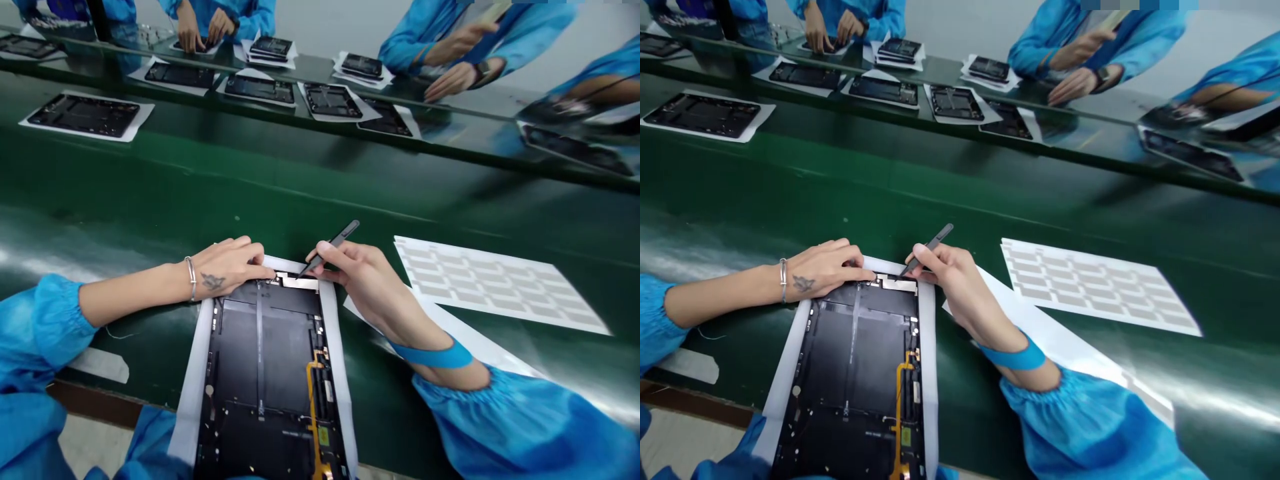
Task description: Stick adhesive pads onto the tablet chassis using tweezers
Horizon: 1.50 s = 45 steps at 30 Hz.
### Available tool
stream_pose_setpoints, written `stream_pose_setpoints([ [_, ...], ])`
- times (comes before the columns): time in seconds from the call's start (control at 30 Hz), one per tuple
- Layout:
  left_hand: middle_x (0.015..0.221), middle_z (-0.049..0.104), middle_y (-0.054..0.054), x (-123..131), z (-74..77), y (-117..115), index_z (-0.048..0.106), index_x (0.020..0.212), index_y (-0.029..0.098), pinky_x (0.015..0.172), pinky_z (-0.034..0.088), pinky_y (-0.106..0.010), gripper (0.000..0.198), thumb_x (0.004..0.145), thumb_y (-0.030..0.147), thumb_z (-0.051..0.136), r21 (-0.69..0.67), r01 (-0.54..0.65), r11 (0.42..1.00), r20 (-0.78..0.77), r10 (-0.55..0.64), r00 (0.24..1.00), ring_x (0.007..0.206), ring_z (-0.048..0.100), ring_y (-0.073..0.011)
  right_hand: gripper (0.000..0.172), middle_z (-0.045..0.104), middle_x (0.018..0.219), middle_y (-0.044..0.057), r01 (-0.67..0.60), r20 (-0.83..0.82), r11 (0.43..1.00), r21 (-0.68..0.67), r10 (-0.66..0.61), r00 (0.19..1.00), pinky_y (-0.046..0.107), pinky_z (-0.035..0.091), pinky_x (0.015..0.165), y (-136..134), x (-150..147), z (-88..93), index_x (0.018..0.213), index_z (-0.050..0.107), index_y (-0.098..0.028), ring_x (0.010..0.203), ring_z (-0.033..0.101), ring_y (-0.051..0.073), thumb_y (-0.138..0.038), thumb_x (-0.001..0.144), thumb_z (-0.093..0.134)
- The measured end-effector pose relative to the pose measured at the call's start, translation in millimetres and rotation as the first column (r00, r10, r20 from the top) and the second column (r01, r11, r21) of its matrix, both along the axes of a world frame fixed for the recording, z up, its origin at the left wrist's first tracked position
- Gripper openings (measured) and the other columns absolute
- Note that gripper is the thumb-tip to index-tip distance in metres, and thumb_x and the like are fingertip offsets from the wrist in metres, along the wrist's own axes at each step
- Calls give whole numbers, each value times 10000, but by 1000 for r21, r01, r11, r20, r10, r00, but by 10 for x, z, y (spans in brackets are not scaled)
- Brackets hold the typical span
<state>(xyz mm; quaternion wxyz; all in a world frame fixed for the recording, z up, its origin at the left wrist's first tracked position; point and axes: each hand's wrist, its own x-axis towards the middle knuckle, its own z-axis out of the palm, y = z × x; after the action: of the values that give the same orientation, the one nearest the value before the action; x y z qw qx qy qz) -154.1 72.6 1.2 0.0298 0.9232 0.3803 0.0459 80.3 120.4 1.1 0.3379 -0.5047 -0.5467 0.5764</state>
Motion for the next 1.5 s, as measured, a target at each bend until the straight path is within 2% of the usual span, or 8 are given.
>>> stream_pose_setpoints([
  [0.27, 1100, 570, -56, -6, -14, 23, 585, 1256, 292, 671, 377, -274, 380, 968, 127, 398, -11, -1, 1000, -9, 1, 1000, 873, 468, -182, 464, 660, 727, 52, 7, 16, 999, 54, -8, 1000, 311, 498, 713, -52, 18, -19, 551, 582, -193, 708, 596, 165, -606, 692, 740],
  [0.73, 1103, 573, -60, 2, 48, -7, 597, 1258, 274, 684, 375, -274, 367, 964, 116, 442, -24, -3, 1000, 7, 4, 1000, 873, 470, -184, 465, 661, 730, 56, -12, 32, 998, 61, 11, 999, 315, 491, 720, -56, 10, -5, 549, 596, -197, 723, 600, 176, -615, 698, 733],
  [1.3, 1076, 579, -51, -13, 31, -20, 599, 1241, 271, 699, 377, -279, 350, 966, 124, 440, 12, 1, 1000, 17, -2, 1000, 848, 460, -174, 488, 637, 672, 52, 0, 60, 998, 66, -4, 998, 316, 483, 704, -47, -8, -10, 560, 606, -197, 699, 586, 179, -657, 652, 741],
  [1.5, 1074, 573, -56, -30, 1, -17, 599, 1235, 264, 696, 387, -274, 345, 962, 123, 442, 26, 11, 1000, 41, -12, 999, 843, 471, -173, 456, 652, 727, 53, 1, 4, 999, 49, -1, 1000, 310, 497, 711, -64, 2, 1, 542, 590, -202, 716, 588, 172, -604, 702, 736],
])
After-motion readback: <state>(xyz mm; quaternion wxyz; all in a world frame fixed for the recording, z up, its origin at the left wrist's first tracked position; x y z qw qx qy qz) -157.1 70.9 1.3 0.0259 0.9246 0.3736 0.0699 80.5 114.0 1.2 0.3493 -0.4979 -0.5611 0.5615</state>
